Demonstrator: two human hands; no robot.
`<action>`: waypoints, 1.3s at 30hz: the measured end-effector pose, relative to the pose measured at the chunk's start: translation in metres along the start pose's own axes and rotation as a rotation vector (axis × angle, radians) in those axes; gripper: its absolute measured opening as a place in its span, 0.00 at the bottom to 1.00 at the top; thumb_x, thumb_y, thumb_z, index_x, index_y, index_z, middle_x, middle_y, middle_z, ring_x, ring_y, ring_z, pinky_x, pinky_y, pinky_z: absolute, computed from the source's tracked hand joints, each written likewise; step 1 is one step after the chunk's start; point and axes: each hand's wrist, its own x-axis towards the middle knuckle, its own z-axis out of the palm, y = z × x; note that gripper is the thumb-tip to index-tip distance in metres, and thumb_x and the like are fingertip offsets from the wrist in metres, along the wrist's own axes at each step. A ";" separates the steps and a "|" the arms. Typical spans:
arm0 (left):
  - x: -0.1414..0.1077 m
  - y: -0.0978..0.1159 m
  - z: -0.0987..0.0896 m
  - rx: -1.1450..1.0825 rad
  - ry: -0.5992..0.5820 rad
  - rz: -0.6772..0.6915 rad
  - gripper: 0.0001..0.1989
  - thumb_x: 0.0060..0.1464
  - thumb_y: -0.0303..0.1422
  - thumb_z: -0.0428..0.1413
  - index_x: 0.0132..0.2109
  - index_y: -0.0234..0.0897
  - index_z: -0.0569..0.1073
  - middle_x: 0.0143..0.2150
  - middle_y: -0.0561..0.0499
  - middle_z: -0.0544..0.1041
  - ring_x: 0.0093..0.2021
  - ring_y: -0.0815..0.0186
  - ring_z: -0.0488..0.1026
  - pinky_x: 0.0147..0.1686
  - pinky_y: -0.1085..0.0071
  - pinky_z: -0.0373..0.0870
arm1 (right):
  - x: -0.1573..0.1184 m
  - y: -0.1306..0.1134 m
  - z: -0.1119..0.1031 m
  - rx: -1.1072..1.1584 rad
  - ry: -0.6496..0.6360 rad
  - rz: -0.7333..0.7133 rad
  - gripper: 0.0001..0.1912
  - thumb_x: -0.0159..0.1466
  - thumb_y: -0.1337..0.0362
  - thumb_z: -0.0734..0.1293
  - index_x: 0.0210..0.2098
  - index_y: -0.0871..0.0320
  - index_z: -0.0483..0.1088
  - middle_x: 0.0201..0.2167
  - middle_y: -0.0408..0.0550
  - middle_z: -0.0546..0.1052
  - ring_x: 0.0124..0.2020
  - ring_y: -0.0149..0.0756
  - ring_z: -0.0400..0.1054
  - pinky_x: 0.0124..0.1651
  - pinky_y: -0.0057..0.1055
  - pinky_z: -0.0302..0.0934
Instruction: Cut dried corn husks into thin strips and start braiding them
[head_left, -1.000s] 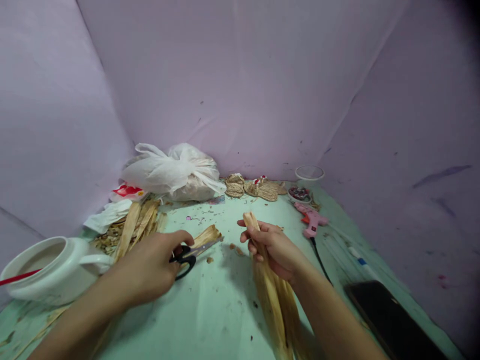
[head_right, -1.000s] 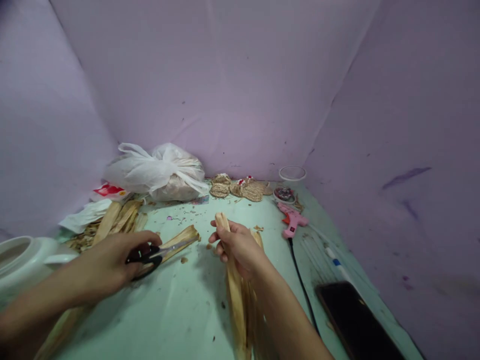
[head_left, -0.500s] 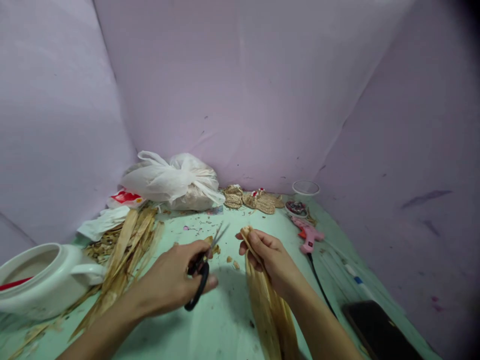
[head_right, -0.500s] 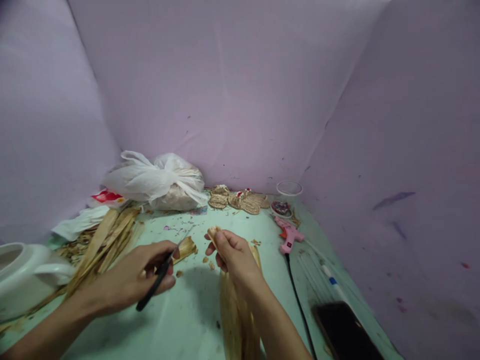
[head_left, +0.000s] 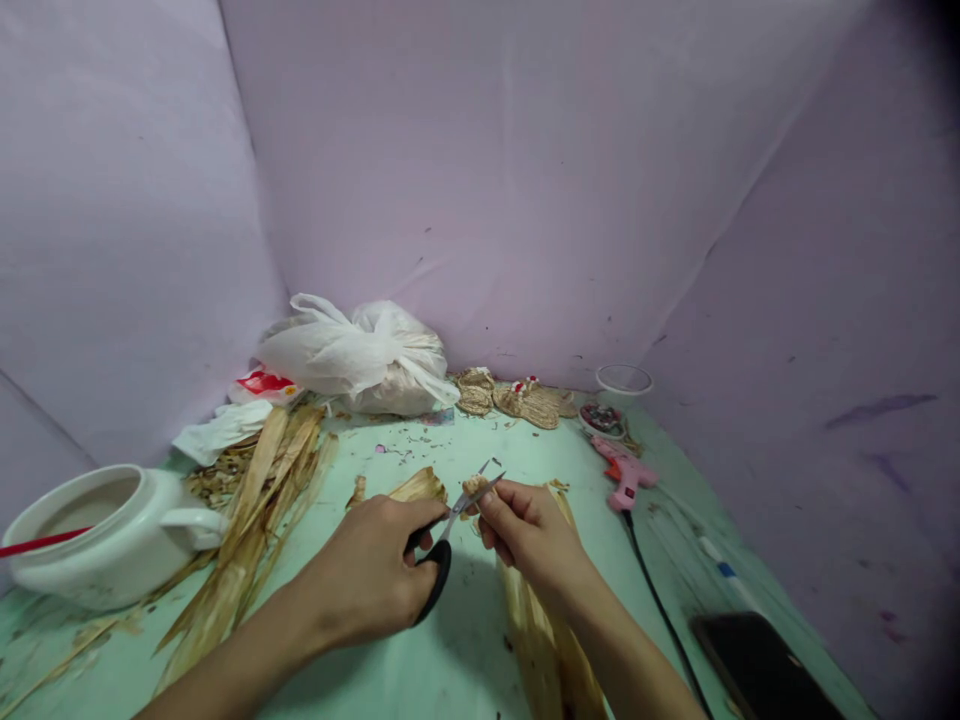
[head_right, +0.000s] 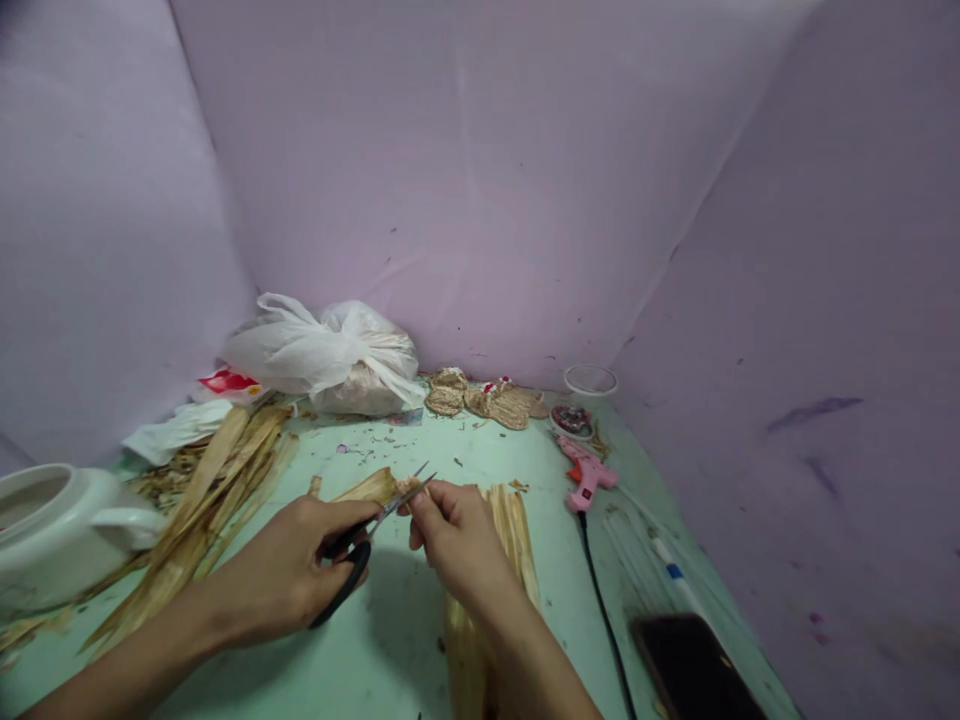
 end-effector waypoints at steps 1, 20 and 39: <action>0.000 0.000 0.001 -0.004 -0.002 0.003 0.05 0.43 0.26 0.46 0.26 0.40 0.64 0.21 0.57 0.65 0.23 0.69 0.59 0.23 0.74 0.50 | 0.001 0.001 -0.001 -0.013 0.002 -0.004 0.20 0.56 0.50 0.61 0.17 0.59 0.62 0.13 0.39 0.61 0.14 0.23 0.48 0.18 0.23 0.40; -0.004 0.003 -0.014 0.155 -0.026 -0.046 0.05 0.44 0.30 0.48 0.30 0.42 0.68 0.24 0.55 0.72 0.25 0.67 0.65 0.25 0.72 0.51 | -0.002 0.001 0.006 -0.057 0.142 -0.027 0.18 0.58 0.51 0.59 0.22 0.60 0.65 0.15 0.37 0.54 0.18 0.26 0.45 0.21 0.24 0.41; 0.004 -0.006 -0.006 -0.224 -0.205 -0.039 0.06 0.40 0.25 0.46 0.21 0.36 0.55 0.18 0.59 0.53 0.21 0.74 0.51 0.21 0.73 0.43 | 0.000 0.005 0.005 -0.318 0.042 -0.037 0.17 0.58 0.55 0.55 0.20 0.59 0.64 0.15 0.37 0.52 0.18 0.28 0.47 0.22 0.26 0.41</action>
